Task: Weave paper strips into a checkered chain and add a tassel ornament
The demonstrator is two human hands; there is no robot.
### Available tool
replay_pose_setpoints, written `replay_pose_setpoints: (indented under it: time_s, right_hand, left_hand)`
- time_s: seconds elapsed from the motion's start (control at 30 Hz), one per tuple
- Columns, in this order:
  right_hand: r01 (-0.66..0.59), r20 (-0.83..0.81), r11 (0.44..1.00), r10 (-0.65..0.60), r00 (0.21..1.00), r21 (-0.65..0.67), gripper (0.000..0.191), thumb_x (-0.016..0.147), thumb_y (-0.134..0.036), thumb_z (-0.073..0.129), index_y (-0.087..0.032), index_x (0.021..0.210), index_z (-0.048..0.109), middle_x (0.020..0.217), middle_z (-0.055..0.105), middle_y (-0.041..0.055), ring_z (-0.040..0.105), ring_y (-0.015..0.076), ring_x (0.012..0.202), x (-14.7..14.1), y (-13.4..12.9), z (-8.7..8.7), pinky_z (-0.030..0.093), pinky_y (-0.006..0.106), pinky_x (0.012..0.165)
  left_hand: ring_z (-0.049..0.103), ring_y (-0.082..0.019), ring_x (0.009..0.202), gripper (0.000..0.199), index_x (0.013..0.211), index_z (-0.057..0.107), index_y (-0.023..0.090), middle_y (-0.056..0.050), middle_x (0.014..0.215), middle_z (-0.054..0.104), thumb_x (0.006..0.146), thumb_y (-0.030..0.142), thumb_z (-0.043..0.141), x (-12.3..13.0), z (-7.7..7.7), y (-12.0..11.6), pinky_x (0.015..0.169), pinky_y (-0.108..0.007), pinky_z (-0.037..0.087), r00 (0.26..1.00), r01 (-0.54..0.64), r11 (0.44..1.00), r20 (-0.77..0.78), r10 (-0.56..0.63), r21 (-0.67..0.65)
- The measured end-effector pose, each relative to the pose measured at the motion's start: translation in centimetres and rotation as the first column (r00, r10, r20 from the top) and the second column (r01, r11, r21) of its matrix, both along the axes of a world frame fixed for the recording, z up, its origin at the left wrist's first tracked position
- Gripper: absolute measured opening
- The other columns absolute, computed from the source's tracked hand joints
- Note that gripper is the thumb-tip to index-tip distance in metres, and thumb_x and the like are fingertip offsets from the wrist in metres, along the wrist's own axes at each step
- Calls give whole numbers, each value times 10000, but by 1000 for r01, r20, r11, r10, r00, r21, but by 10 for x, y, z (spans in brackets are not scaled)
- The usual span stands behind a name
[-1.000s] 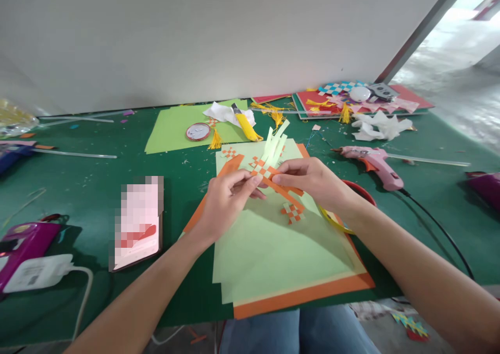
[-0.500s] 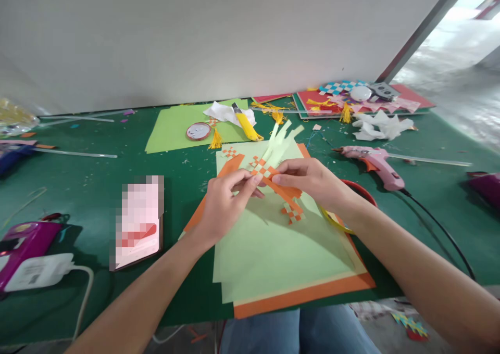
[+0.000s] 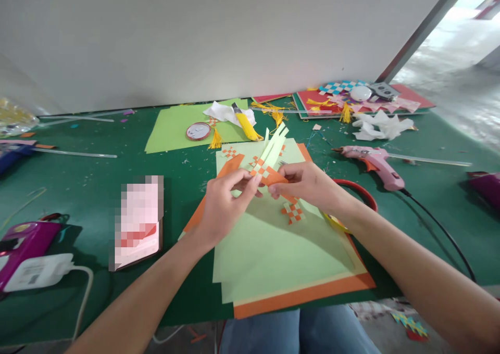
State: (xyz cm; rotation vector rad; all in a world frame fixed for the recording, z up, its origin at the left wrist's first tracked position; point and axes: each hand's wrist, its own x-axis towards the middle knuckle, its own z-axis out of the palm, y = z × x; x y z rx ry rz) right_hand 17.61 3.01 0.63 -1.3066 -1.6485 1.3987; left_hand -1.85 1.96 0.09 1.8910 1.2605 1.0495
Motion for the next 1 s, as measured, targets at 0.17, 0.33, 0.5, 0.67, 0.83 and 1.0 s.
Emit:
replay_pose_setpoints:
  time_s: [0.17,0.33,0.5,0.67,0.83,1.0]
  right_hand:
    - [-7,-5,1000,6,1000,-13,302,718,-444,729,-167,643,634,654,642,8,445,92,546,0,0,2,275,251,492]
    - [-6,-15,1000,6,1000,-14,283,712,-440,736,-169,674,665,665,642,16,491,111,573,0,1,-1,302,257,504]
    - [-18,-13,1000,17,1000,-13,262,715,-404,739,-159,662,661,623,589,-10,451,97,562,0,0,-1,286,254,507]
    - [-10,-44,1000,9,999,-12,263,704,-413,747,-162,720,670,659,566,-21,462,93,576,-1,0,4,314,243,521]
    - [42,-76,998,-38,996,41,286,744,-444,710,-159,752,695,717,627,10,506,116,642,0,0,5,367,250,574]
    - [71,-58,996,-68,996,59,279,769,-437,685,-162,722,681,656,577,-10,449,98,591,0,1,6,334,245,543]
  left_hand:
    - [703,-160,690,240,714,622,185,0,715,724,866,372,625,0,4,0,650,-232,511,998,54,996,12,-54,-73]
    - [686,-160,677,259,718,647,183,-5,720,722,876,386,614,-2,4,2,611,-240,480,997,72,993,-17,-74,-97]
    - [679,-158,682,263,708,641,182,-1,707,712,875,383,618,-2,2,2,620,-243,467,997,70,993,-3,-71,-90]
    - [660,-139,666,260,703,641,181,8,693,702,882,368,616,-3,4,1,629,-237,462,998,66,995,-16,-67,-71]
    - [673,-152,668,261,710,631,185,3,695,711,887,375,606,-3,3,1,643,-254,472,998,64,994,-12,-65,-84]
    - [693,-166,692,258,716,631,186,-4,703,722,883,380,607,-3,2,1,666,-265,492,998,62,993,-3,-63,-103]
